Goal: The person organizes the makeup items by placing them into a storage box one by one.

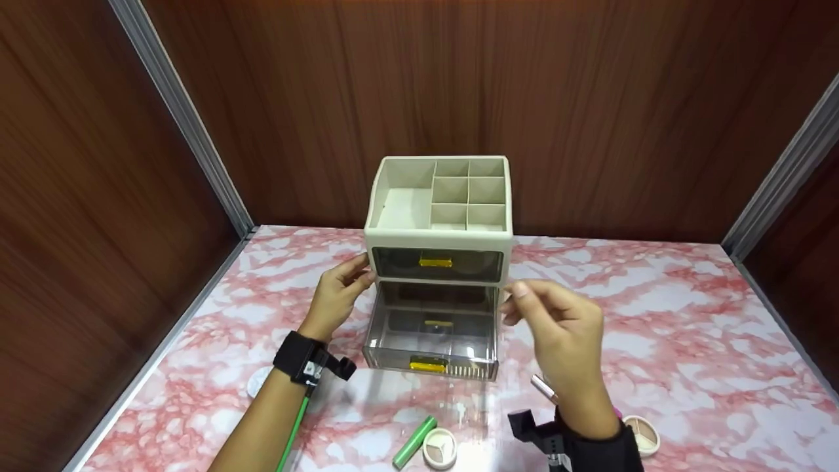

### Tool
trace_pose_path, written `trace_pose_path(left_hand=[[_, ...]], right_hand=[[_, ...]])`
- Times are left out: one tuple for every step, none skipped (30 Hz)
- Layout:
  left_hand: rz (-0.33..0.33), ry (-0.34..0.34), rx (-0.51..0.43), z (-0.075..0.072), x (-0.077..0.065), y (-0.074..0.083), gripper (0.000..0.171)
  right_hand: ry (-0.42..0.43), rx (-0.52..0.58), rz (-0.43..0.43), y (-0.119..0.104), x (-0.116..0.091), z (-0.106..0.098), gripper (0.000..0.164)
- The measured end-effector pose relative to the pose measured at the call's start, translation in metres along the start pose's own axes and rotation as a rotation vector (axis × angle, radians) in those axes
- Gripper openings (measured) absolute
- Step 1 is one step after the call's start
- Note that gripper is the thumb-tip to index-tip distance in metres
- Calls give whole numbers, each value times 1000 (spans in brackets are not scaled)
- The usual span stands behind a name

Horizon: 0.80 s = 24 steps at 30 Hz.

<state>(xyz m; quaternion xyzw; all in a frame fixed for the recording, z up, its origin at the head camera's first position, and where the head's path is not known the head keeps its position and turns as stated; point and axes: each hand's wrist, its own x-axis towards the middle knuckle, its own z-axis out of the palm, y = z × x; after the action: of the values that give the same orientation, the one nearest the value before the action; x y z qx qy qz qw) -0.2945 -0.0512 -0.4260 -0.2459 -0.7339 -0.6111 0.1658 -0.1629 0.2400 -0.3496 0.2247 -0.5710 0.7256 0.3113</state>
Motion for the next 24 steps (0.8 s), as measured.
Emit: trace_pose_path(left_hand=[[-4, -2, -4, 0, 0, 0, 39], [-6, -5, -8, 0, -1, 0, 39], [-8, -9, -12, 0, -1, 0, 39], [-9, -12, -15, 0, 0, 0, 40], [-9, -12, -15, 0, 0, 0, 40], [-9, -10, -14, 0, 0, 1, 40], [-10, -9, -11, 0, -1, 1, 40], [-9, -6, -7, 0, -1, 1, 40], [-9, -4, -5, 0, -1, 1, 40], [-14, -3, -4, 0, -1, 1, 40], [-17, -3, -1, 0, -2, 0, 40], [-19, -4, 2, 0, -3, 0, 40], [-19, -6, 2, 0, -3, 0, 40], [-16, -8, -1, 0, -3, 1, 40], [-14, -9, -2, 0, -3, 1, 40], [-7, -9, 0, 0, -2, 1, 40], [-1, -6, 2, 0, -2, 1, 40], [5, -5, 2, 1, -2, 1, 39], [11, -3, 3, 1, -1, 1, 39], [17, -2, 6, 1, -1, 1, 39], [21, 2, 10, 1, -1, 0, 39], [24, 4, 15, 1, -1, 0, 38], [24, 5, 18, 0, -1, 1, 39], [22, 5, 21, 0, -1, 1, 39]], right_hand=[[25, 11, 1, 3, 2, -3, 13], [47, 28, -5, 9, 4, -6, 14], [72, 36, -7, 15, 6, -9, 15], [95, 42, -5, 23, 7, -14, 16], [120, 43, 2, 33, 9, -18, 17], [143, 32, 13, 43, 10, -22, 18], [167, 18, 30, 53, 11, -27, 19], [187, 0, 53, 63, 12, -30, 20], [205, -19, 79, 73, 12, -34, 20], [223, -36, 109, 82, 11, -37, 21], [240, -54, 140, 91, 10, -40, 22], [254, -68, 164, 100, 9, -43, 22], [267, -82, 192, 107, 8, -45, 23], [275, -95, 223, 114, 6, -47, 23], [280, -110, 253, 120, 5, -49, 23], [283, -130, 287, 126, 4, -50, 23], [279, -156, 317, 132, 2, -51, 23], [270, -189, 342, 137, 1, -52, 23], [260, -222, 365, 141, 0, -53, 24], [249, -246, 389, 144, -1, -53, 26], [237, -271, 403, 147, -2, -53, 28], [226, -291, 413, 150, -3, -53, 30], [213, -306, 415, 153, -5, -52, 32], [201, -317, 415, 155, -6, -53, 33]])
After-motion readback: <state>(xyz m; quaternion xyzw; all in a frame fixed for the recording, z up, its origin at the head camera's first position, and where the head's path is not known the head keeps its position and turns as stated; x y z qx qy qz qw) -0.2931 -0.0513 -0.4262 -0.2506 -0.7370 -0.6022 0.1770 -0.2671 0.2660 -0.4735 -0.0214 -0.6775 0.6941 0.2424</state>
